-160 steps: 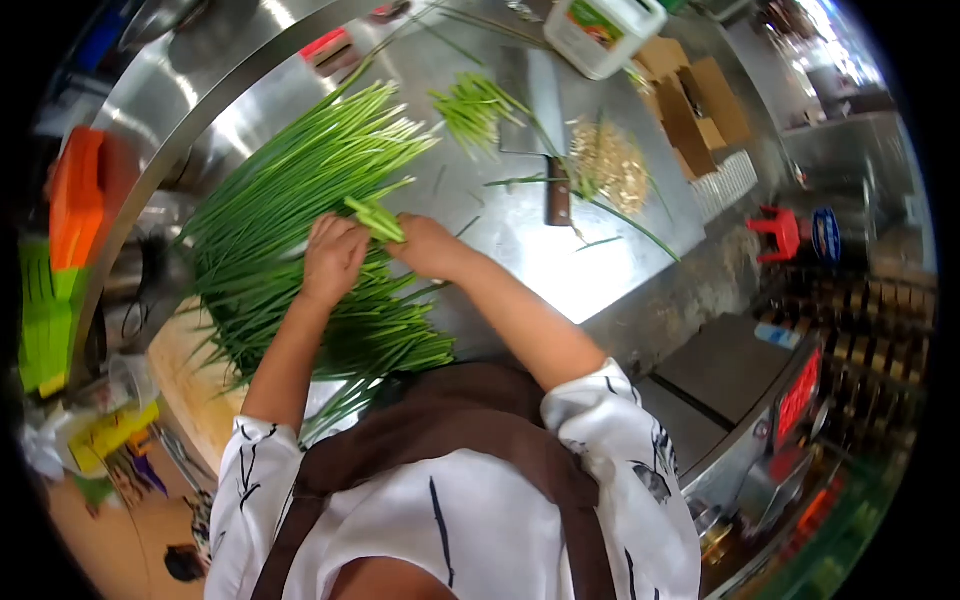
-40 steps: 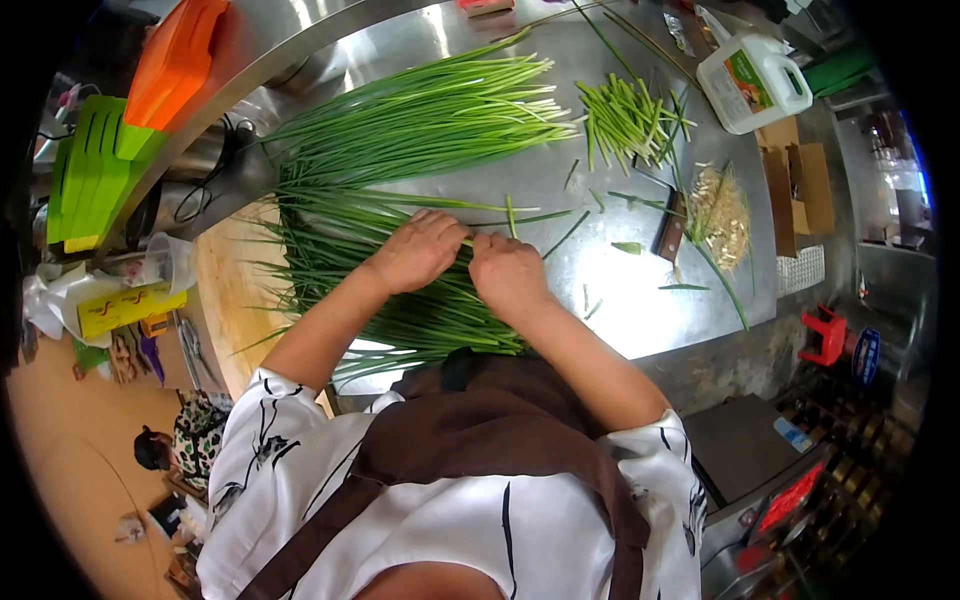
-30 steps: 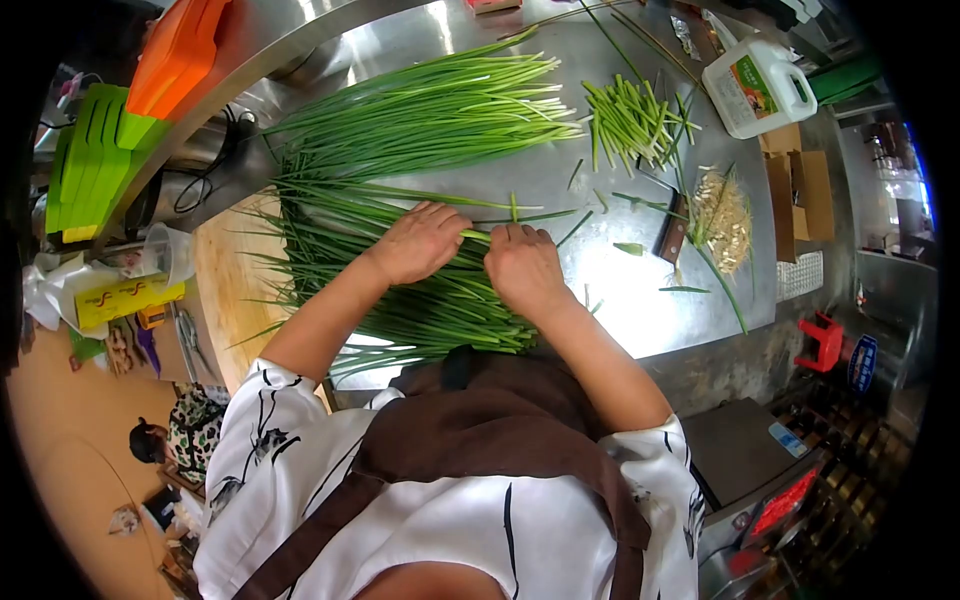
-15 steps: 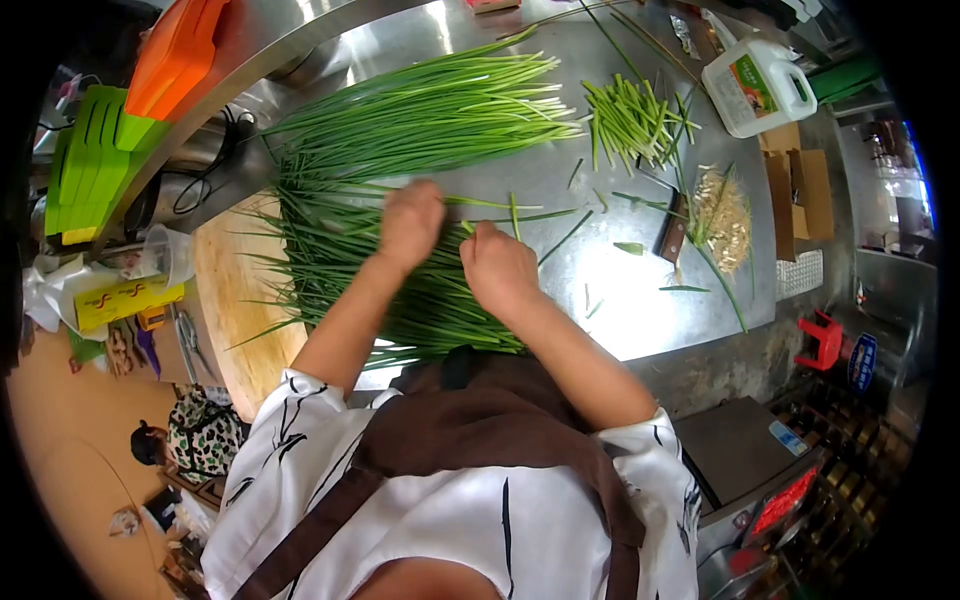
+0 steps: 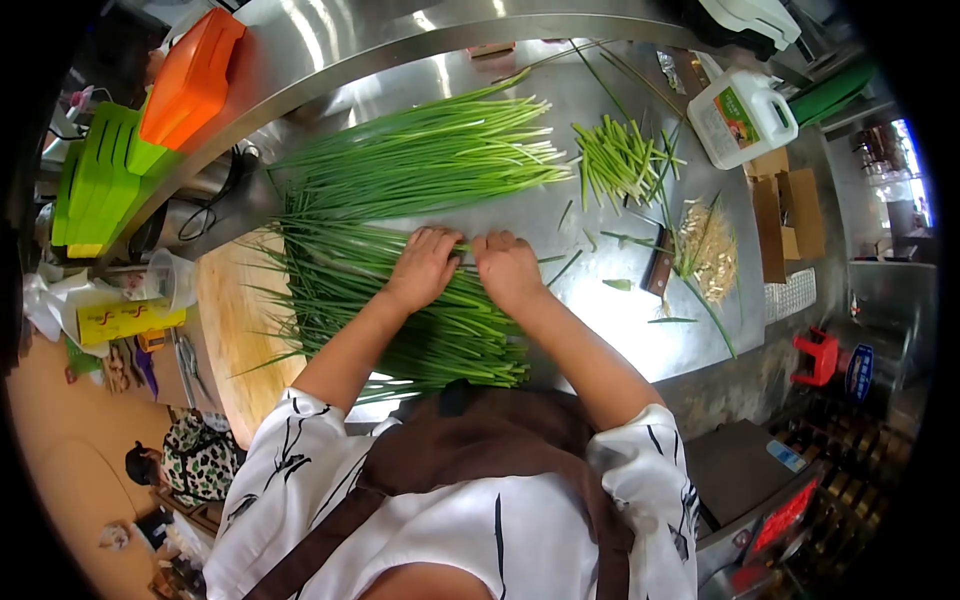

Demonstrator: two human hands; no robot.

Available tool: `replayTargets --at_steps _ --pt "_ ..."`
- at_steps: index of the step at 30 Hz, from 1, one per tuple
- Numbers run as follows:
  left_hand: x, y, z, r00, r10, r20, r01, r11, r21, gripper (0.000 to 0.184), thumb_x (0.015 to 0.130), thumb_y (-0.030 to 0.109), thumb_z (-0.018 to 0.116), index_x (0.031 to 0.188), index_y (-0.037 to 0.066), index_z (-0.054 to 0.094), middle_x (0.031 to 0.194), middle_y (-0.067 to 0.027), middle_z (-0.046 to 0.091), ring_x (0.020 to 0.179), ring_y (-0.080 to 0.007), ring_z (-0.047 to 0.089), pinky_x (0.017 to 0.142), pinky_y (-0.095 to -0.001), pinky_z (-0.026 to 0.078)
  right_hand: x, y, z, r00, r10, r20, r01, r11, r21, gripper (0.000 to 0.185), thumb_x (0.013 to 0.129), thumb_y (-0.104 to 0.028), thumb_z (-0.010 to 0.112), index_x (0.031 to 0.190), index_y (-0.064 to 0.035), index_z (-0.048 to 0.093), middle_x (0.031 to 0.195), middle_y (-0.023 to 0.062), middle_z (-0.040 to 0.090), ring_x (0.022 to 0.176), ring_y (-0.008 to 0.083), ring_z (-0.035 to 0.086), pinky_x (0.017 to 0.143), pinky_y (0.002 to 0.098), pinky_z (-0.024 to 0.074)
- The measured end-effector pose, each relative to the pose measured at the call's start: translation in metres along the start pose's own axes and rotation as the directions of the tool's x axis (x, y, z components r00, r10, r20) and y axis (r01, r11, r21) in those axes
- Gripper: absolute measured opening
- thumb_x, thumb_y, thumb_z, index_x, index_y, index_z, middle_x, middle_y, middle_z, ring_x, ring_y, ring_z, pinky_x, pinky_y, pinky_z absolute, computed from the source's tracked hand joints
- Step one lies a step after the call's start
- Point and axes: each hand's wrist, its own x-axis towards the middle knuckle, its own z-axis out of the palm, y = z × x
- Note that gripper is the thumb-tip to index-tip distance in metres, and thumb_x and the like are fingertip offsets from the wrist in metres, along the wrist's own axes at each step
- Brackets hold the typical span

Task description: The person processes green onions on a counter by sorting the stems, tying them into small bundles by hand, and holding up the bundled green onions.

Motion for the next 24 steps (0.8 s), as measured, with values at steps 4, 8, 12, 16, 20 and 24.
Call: replayTargets --at_steps 4,8,12,16,20,24 --pt "0.003 -0.001 0.000 0.993 0.105 0.063 -0.109 0.992 0.065 0.014 0.076 0.007 0.060 0.089 0.004 0.057 0.087 -0.0104 0.052 0.090 -0.0292 0.050 0.090 -0.0412 0.037 -0.002 -0.007 -0.007 0.998 -0.026 0.064 0.031 0.997 -0.076 0.010 0.070 -0.011 0.057 0.078 -0.0075 0.061 0.078 0.0060 0.060 0.081 0.0218 0.058 0.062 0.0336 0.0479" --pt "0.003 -0.002 0.005 0.996 0.092 0.008 -0.092 0.994 0.057 0.014 0.074 0.006 0.060 0.088 0.006 0.058 0.083 -0.0103 0.053 0.085 -0.0311 0.051 0.088 -0.0426 0.037 -0.004 -0.011 -0.010 0.992 0.053 0.113 -0.059 0.997 0.053 0.011 0.068 -0.008 0.057 0.078 -0.0074 0.061 0.082 0.0065 0.061 0.085 0.0227 0.057 0.066 0.0326 0.0472" --pt "0.003 -0.014 0.009 0.990 -0.085 -0.108 0.095 0.991 0.089 0.011 0.075 0.006 0.059 0.086 0.007 0.059 0.081 -0.0100 0.053 0.083 -0.0308 0.051 0.086 -0.0424 0.037 -0.011 -0.018 -0.023 0.977 0.153 0.148 -0.173 0.976 0.132 0.010 0.067 -0.008 0.057 0.075 -0.0066 0.062 0.079 0.0066 0.061 0.085 0.0231 0.056 0.067 0.0360 0.0462" --pt "0.009 -0.010 -0.011 0.988 -0.148 -0.043 0.149 0.989 0.017 0.005 0.078 0.012 0.061 0.080 0.007 0.062 0.086 -0.0084 0.057 0.088 -0.0300 0.053 0.089 -0.0420 0.036 -0.009 0.018 -0.026 0.983 0.115 -0.141 -0.089 0.979 0.183 0.008 0.074 -0.009 0.055 0.078 -0.0098 0.062 0.077 0.0057 0.061 0.093 0.0246 0.052 0.080 0.0454 0.0375" --pt "0.007 0.013 -0.009 0.996 -0.045 0.078 0.047 0.999 -0.017 0.018 0.083 0.019 0.062 0.095 0.007 0.066 0.102 -0.0076 0.060 0.099 -0.0280 0.052 0.098 -0.0416 0.033 0.023 0.067 -0.013 0.895 0.332 -0.299 -0.201 0.896 0.395 0.006 0.078 -0.009 0.054 0.080 -0.0056 0.059 0.084 0.0120 0.061 0.082 0.0314 0.057 0.071 0.0450 0.0440" --pt "0.016 0.016 -0.005 0.998 -0.068 0.018 0.068 0.997 -0.028 0.025 0.080 0.014 0.063 0.104 0.005 0.062 0.107 -0.0087 0.057 0.102 -0.0290 0.051 0.095 -0.0424 0.035 0.038 0.089 -0.006 0.930 0.345 -0.127 -0.322 0.931 0.169 0.008 0.078 -0.007 0.058 0.085 -0.0050 0.060 0.088 0.0141 0.058 0.073 0.0332 0.060 0.065 0.0401 0.0494"
